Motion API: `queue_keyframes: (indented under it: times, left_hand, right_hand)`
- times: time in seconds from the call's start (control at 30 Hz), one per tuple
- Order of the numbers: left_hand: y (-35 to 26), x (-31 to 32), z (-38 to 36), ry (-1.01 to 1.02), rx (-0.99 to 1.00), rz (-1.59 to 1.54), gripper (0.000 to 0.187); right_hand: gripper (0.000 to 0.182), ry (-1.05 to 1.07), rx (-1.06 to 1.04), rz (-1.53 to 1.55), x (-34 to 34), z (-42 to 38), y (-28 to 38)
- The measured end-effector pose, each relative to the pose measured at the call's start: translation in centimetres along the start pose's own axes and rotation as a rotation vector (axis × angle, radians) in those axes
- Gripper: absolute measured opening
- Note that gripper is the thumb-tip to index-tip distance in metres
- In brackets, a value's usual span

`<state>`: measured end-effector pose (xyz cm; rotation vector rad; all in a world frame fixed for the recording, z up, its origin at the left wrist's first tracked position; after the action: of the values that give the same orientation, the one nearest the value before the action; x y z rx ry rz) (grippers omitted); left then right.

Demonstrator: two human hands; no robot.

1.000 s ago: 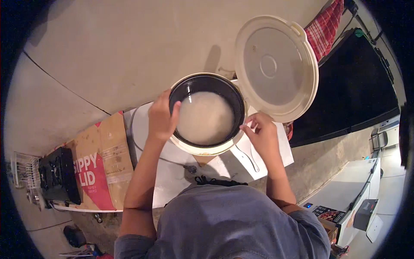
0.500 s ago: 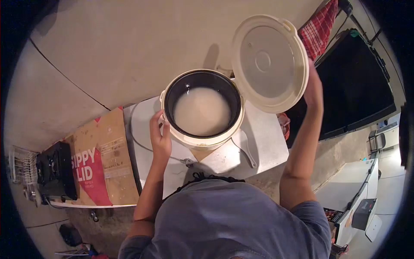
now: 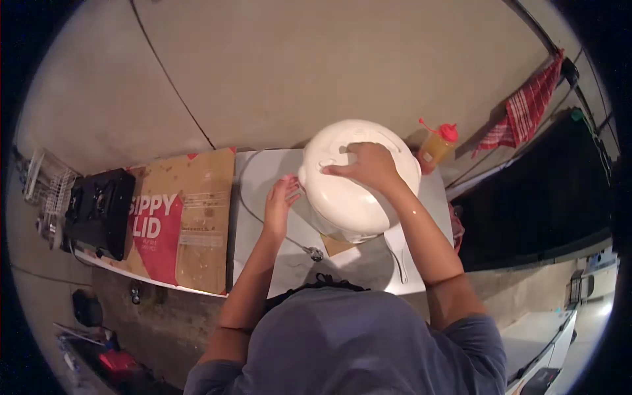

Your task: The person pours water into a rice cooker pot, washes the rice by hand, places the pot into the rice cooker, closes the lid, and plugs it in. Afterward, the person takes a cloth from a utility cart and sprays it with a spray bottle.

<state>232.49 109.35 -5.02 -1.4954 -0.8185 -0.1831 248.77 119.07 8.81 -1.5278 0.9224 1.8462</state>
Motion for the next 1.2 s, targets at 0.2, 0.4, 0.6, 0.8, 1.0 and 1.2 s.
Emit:
queue_keyframes:
  times: [0.2,0.4,0.6,0.8,1.0,1.2]
  left_hand:
    - [-0.7,1.4,0.5,-0.069,-0.035,0.191,0.048]
    - [1.2,0.1,2.1,-0.050,-0.021,0.133,0.049]
    - [3.6,-1.0,0.4,-0.045,0.097,0.085,0.034]
    - [10.8,-3.9,-9.6,0.662,0.292,1.289,0.036]
    - [10.6,-5.9,-8.3,0.719,0.284,1.406,0.031]
    - [6.2,-6.2,-5.8,0.539,0.317,1.003,0.027]
  right_hand:
    - [0.077,-0.070,-0.031,-0.070,-0.2,-0.2,0.2]
    - [0.075,-0.004,-0.041,-0.073,0.2,0.4,0.3]
    - [0.074,-0.028,-0.013,-0.087,0.8,0.5,-0.2]
    - [0.076,0.040,0.033,-0.054,0.3,0.4,0.0]
    - [0.069,-0.050,0.054,0.018,0.3,0.1,0.1]
    - [0.020,-0.795,-0.090,-0.116,-3.0,-4.6,2.8]
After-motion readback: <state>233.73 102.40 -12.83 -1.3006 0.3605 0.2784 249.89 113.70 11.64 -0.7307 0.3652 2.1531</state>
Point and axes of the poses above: each hand's wrist, its own z-axis towards the middle knuckle, its own x-axis out of the palm, y = z × x, the point moved 7 cm from there along z, towards the middle knuckle, and after that the axes turned 14 degrees about -z, right-handed, at the moved point
